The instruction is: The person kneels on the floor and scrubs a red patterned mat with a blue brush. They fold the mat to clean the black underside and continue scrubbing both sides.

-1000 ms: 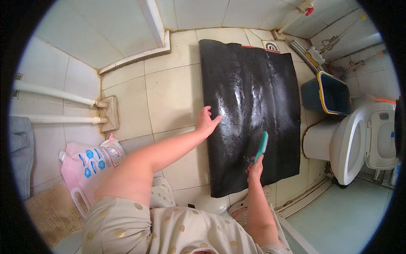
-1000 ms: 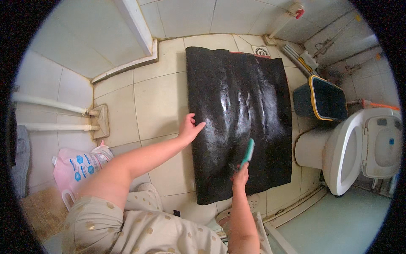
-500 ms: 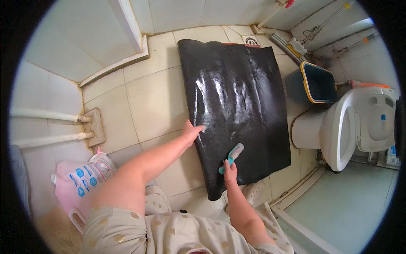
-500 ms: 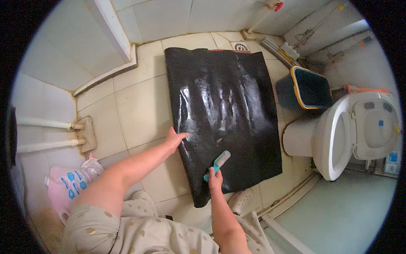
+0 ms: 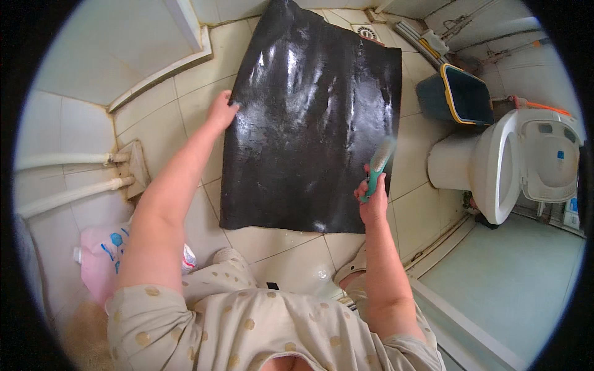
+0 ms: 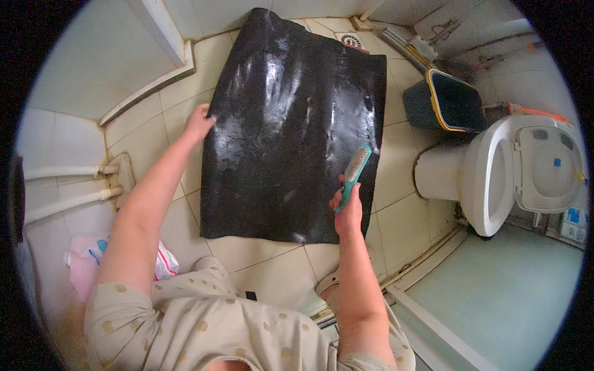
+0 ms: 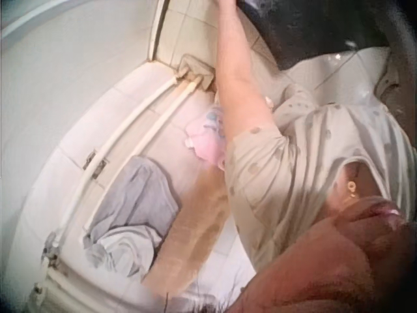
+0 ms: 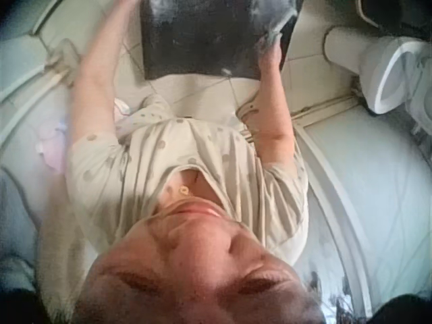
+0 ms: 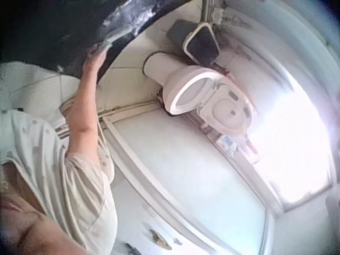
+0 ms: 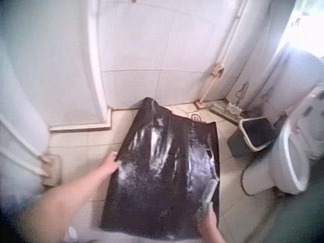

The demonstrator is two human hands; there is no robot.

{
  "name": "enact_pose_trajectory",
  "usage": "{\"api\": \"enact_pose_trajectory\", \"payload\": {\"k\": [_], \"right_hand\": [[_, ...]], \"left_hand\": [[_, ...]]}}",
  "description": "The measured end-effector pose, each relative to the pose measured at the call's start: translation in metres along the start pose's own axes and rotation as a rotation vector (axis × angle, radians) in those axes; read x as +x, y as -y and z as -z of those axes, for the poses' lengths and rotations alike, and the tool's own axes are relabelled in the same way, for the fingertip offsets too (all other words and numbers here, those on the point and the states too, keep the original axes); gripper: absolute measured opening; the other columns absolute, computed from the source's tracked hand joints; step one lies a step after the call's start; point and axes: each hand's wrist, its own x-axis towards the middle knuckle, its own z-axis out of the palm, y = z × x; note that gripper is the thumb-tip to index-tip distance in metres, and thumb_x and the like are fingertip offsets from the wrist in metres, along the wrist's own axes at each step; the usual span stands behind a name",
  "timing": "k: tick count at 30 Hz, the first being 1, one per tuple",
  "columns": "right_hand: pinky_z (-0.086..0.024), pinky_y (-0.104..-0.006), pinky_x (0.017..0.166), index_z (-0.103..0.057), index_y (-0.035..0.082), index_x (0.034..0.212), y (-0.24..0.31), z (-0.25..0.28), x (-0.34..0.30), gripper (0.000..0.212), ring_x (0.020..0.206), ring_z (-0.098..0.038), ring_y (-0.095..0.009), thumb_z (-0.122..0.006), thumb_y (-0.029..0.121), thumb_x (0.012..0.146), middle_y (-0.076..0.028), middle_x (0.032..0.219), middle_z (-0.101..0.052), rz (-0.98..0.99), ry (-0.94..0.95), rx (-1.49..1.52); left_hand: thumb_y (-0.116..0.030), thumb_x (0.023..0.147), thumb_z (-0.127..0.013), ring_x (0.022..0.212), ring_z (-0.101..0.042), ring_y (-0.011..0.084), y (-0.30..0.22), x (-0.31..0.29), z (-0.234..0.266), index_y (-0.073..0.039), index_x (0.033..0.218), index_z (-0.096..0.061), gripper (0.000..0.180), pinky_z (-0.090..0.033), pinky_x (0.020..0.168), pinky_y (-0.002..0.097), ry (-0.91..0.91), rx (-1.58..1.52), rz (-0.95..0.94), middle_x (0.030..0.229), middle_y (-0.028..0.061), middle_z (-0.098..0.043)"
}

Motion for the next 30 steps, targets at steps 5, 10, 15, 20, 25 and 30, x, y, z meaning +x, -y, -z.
{"api": "enact_pose_trajectory", "payload": {"k": [5, 10, 15, 20, 25, 30], "right_hand": [[-0.039, -0.0294, 0.064, -0.052, 0.011, 0.108, 0.006, -0.034, 0.018, 0.030, 0.065, -0.047, -0.012, -0.047, 0.038, 0.098, 0.000, 0.077, -0.049, 0.049, 0.072, -0.005], [-0.043, -0.0275, 0.055, -0.051, 0.010, 0.124, -0.009, -0.063, 0.062, 0.036, 0.063, -0.052, -0.011, -0.060, 0.022, 0.091, -0.003, 0.081, -0.056, 0.184, 0.156, -0.671], [-0.053, -0.0396, 0.067, -0.041, 0.027, 0.140, -0.081, -0.074, 0.039, 0.065, 0.073, -0.064, -0.031, -0.068, 0.023, 0.081, -0.014, 0.083, -0.060, 0.837, 0.699, -1.354], [-0.048, -0.0412, 0.045, -0.046, 0.037, 0.133, -0.124, -0.067, 0.057, 0.055, 0.053, -0.059, -0.026, -0.065, 0.032, 0.082, -0.008, 0.065, -0.055, 1.038, 1.193, -1.705], [-0.054, -0.0451, 0.062, -0.045, 0.031, 0.135, -0.040, -0.159, 0.241, 0.048, 0.071, -0.067, -0.032, -0.054, 0.039, 0.088, -0.014, 0.078, -0.065, 0.878, 0.513, -1.881], [-0.053, -0.0445, 0.058, -0.045, 0.026, 0.134, 0.012, -0.181, 0.298, 0.044, 0.068, -0.066, -0.032, -0.047, 0.043, 0.093, -0.014, 0.081, -0.067, 0.627, 0.299, -1.719]], "left_hand": [[-0.036, 0.077, -0.070, 0.138, -0.025, 0.0375, 0.010, -0.119, 0.020, 0.002, 0.140, -0.033, 0.082, -0.030, 0.109, 0.0475, 0.294, 0.787, -0.322, 0.147, 0.0225, -0.030], [-0.046, 0.070, -0.077, 0.133, -0.034, 0.0348, 0.023, -0.199, 0.036, 0.004, 0.144, -0.018, 0.107, -0.032, 0.107, 0.0442, 0.510, 0.953, -0.123, 0.145, 0.0235, -0.031], [-0.047, 0.069, -0.077, 0.135, -0.033, 0.0321, 0.027, -0.216, 0.032, 0.005, 0.144, -0.015, 0.110, -0.033, 0.108, 0.0411, 0.458, 0.998, -0.096, 0.146, 0.0223, -0.031], [-0.037, 0.072, -0.078, 0.136, -0.031, 0.0315, 0.023, -0.230, 0.006, 0.006, 0.144, -0.010, 0.108, -0.031, 0.110, 0.0397, 0.380, 0.968, 0.095, 0.148, 0.0223, -0.028], [-0.025, 0.068, -0.082, 0.130, -0.040, 0.0318, 0.027, -0.227, -0.018, 0.005, 0.145, -0.006, 0.112, -0.038, 0.104, 0.0384, 0.310, 0.953, 0.235, 0.148, 0.0219, -0.029], [-0.017, 0.064, -0.083, 0.118, -0.052, 0.0336, 0.007, -0.212, -0.029, 0.004, 0.146, -0.006, 0.114, -0.047, 0.093, 0.0393, 0.341, 0.882, 0.516, 0.145, 0.0236, -0.032]]}}
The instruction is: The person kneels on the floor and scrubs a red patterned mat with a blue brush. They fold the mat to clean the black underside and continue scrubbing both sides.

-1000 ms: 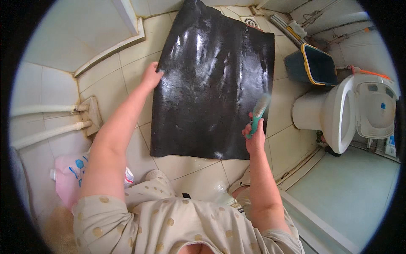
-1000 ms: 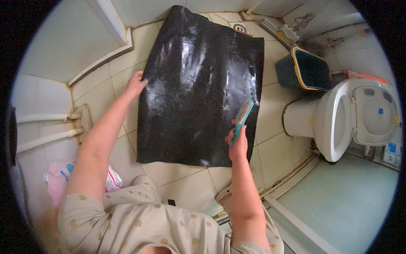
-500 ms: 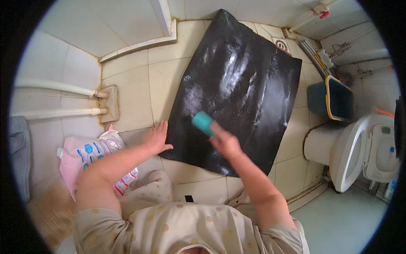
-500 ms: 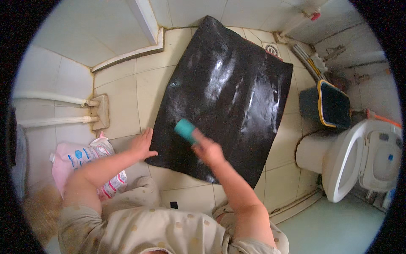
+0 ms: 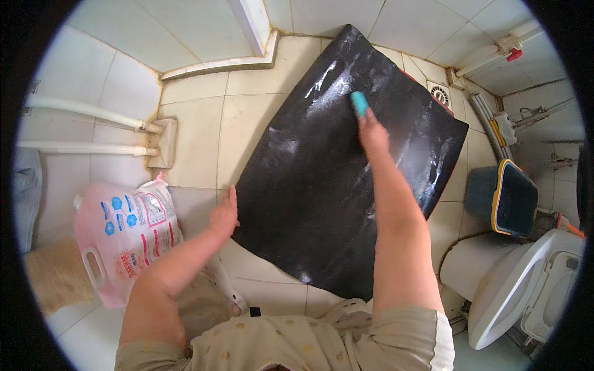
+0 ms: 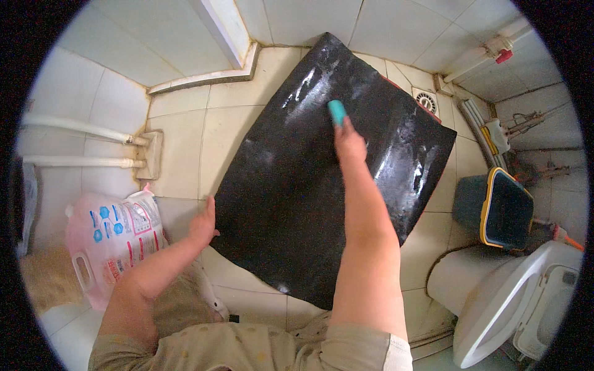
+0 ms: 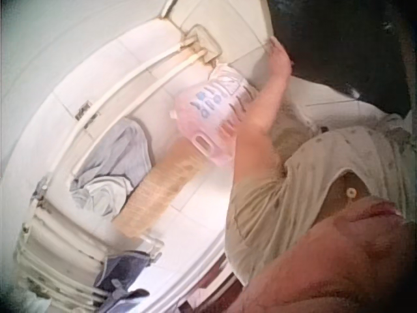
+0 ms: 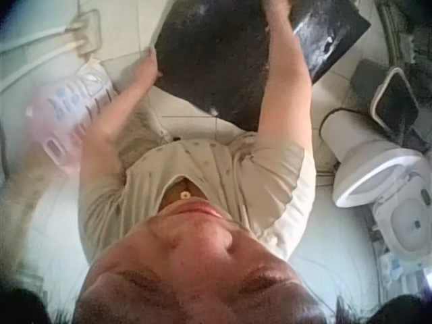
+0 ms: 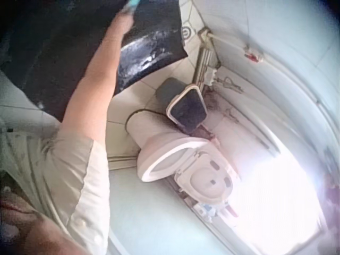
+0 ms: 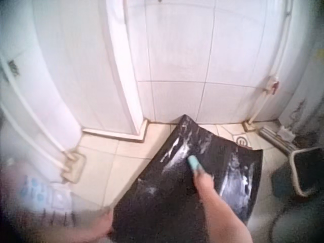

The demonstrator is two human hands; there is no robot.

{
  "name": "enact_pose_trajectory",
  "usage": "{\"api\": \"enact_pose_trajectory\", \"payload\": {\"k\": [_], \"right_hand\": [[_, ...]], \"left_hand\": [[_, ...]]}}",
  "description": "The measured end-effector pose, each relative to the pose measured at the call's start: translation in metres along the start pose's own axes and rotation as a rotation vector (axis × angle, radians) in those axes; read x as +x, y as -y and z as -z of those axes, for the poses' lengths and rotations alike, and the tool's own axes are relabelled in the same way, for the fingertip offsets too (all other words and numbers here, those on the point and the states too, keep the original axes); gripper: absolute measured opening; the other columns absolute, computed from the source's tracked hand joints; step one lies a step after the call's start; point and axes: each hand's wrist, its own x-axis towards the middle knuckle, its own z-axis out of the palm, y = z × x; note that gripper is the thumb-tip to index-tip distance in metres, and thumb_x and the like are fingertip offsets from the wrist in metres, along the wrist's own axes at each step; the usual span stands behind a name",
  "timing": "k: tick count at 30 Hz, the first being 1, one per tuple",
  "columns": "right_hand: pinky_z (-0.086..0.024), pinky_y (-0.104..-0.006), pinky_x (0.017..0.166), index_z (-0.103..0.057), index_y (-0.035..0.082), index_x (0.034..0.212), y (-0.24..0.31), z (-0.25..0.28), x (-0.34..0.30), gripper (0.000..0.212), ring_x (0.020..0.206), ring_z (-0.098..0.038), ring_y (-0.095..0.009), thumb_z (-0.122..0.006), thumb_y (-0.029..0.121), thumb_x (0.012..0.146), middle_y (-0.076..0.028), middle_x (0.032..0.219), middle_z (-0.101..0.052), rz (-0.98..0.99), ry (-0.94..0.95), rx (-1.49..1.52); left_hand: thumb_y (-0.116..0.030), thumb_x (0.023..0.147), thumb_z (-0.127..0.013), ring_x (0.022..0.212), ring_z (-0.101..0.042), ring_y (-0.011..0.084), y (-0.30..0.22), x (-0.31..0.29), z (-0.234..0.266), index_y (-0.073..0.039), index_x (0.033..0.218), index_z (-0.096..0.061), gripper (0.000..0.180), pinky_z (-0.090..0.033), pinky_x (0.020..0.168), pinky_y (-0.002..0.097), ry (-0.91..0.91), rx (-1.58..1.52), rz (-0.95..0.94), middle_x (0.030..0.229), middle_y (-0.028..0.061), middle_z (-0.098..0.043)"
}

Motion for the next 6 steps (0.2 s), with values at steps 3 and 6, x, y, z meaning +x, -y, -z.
{"api": "enact_pose_trajectory", "payload": {"k": [3, 6], "right_hand": [[-0.048, -0.0398, 0.040, -0.051, 0.014, 0.127, 0.013, -0.053, -0.097, 0.044, 0.049, -0.061, -0.026, -0.044, 0.043, 0.094, -0.009, 0.073, -0.067, 0.526, 0.013, -0.152], [-0.033, -0.0468, 0.107, -0.039, 0.007, 0.140, 0.004, -0.087, -0.198, 0.065, 0.125, -0.047, -0.034, -0.043, 0.051, 0.092, -0.019, 0.135, -0.049, 0.570, 0.304, 0.145]], "left_hand": [[-0.014, 0.060, -0.084, 0.122, -0.049, 0.0295, 0.009, 0.008, -0.016, 0.005, 0.145, -0.006, 0.118, -0.050, 0.089, 0.0332, -0.088, 0.046, 0.015, 0.147, 0.0199, -0.031], [-0.012, 0.059, -0.085, 0.122, -0.049, 0.0296, 0.004, 0.009, -0.018, 0.004, 0.146, -0.005, 0.119, -0.049, 0.090, 0.0333, -0.193, 0.079, -0.025, 0.148, 0.0195, -0.031]]}}
